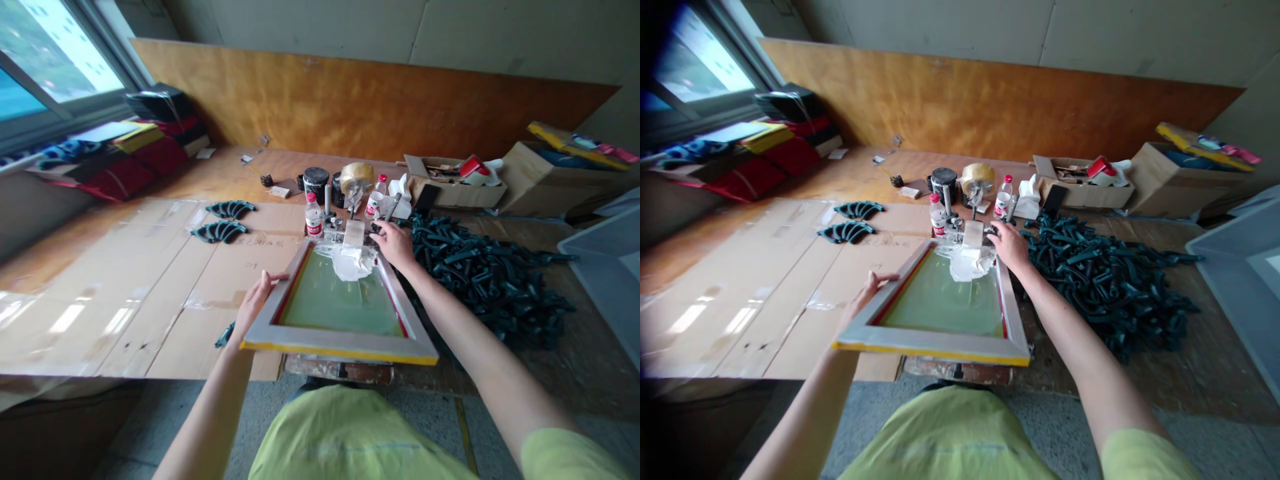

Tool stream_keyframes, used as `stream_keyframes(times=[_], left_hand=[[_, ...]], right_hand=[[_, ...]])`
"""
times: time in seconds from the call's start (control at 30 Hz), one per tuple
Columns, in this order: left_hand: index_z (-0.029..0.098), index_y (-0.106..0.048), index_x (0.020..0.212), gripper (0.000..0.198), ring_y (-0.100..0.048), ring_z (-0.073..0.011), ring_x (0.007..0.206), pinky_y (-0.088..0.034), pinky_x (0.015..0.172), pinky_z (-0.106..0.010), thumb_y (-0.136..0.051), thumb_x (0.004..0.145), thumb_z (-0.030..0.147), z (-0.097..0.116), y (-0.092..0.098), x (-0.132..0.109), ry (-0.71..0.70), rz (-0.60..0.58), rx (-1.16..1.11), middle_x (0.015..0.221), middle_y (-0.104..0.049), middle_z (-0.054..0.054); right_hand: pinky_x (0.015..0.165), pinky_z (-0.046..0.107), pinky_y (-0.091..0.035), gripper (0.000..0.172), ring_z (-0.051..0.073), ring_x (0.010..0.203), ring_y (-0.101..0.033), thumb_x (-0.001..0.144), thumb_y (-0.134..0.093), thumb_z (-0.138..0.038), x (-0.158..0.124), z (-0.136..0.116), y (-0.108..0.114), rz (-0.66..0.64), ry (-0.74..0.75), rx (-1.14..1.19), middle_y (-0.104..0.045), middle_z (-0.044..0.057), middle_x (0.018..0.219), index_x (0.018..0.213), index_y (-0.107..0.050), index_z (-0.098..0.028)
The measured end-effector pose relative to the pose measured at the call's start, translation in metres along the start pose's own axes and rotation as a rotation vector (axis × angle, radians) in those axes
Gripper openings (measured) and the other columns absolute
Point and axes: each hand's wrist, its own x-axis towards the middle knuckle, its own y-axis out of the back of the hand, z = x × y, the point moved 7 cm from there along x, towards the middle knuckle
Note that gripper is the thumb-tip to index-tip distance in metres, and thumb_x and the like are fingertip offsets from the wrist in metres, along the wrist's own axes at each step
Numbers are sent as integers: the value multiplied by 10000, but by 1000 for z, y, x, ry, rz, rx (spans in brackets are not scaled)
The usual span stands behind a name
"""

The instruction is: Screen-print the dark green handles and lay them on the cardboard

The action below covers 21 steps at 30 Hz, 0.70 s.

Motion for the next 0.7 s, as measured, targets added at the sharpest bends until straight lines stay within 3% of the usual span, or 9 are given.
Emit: stream_keyframes(times=[0.1,0.2,0.27,0.33,0.43,0.5,0.57,0.63,0.7], left_hand=[[177,-652,1006,557,-635,-188,806,-512,677,-284,-499,810,676,53,-21,20,-210,-20,-203,938,-686,-46],[152,-631,971,540,-638,-173,767,-505,614,-260,-472,839,650,91,-43,40,-252,-71,-256,836,-669,-63],[143,-622,975,560,-640,-159,733,-498,594,-241,-441,851,658,101,-49,49,-248,-58,-276,775,-655,-60],[167,-588,1103,556,-647,-143,728,-498,600,-227,-456,853,646,94,-49,46,-270,5,-329,799,-664,-47],[183,-535,1215,577,-659,-140,692,-499,566,-218,-564,820,603,36,-61,24,-94,-2,-330,848,-690,-50],[134,-574,1155,594,-683,-194,703,-511,527,-253,-626,780,591,-30,-85,-6,257,-190,-216,877,-711,-110],[150,-574,1138,550,-702,-243,793,-549,575,-311,-618,795,578,-83,-95,-38,464,-247,-218,950,-717,-137],[161,-595,1019,401,-708,-236,794,-558,604,-311,-611,827,512,-117,-86,-55,497,-179,-299,880,-718,-104],[164,-598,935,303,-714,-220,767,-551,588,-285,-576,861,457,-138,-58,-60,480,-64,-337,832,-714,-83]], right_hand=[[716,309,-462,267,214,805,-620,910,-507,-335,-33,39,-8,-68,-166,4,-681,58,862,1073,-645,-175],[712,298,-458,278,205,809,-619,868,-587,-389,-75,40,-39,-202,-120,16,-681,46,867,1052,-637,-187],[772,307,-452,361,206,899,-609,816,-669,-384,-96,26,-61,-273,-4,7,-674,52,956,1124,-612,-204],[834,325,-433,354,210,992,-577,796,-703,-313,-107,11,-74,-314,80,-17,-648,54,1028,1128,-614,-225],[845,330,-418,150,202,974,-557,822,-675,-229,-116,-13,-69,-273,81,-5,-619,43,975,971,-660,-225],[822,329,-420,90,201,924,-551,843,-656,-235,-128,-42,-57,-210,108,25,-609,49,934,932,-664,-218],[811,335,-419,87,206,899,-543,875,-616,-246,-148,-83,-49,-184,231,48,-610,57,911,943,-667,-225],[825,341,-418,139,200,895,-546,912,-563,-262,-172,-119,-50,-240,432,91,-619,47,900,1011,-661,-252],[840,339,-424,201,196,920,-555,918,-558,-275,-188,-122,-50,-274,501,121,-638,40,936,1104,-635,-276]])
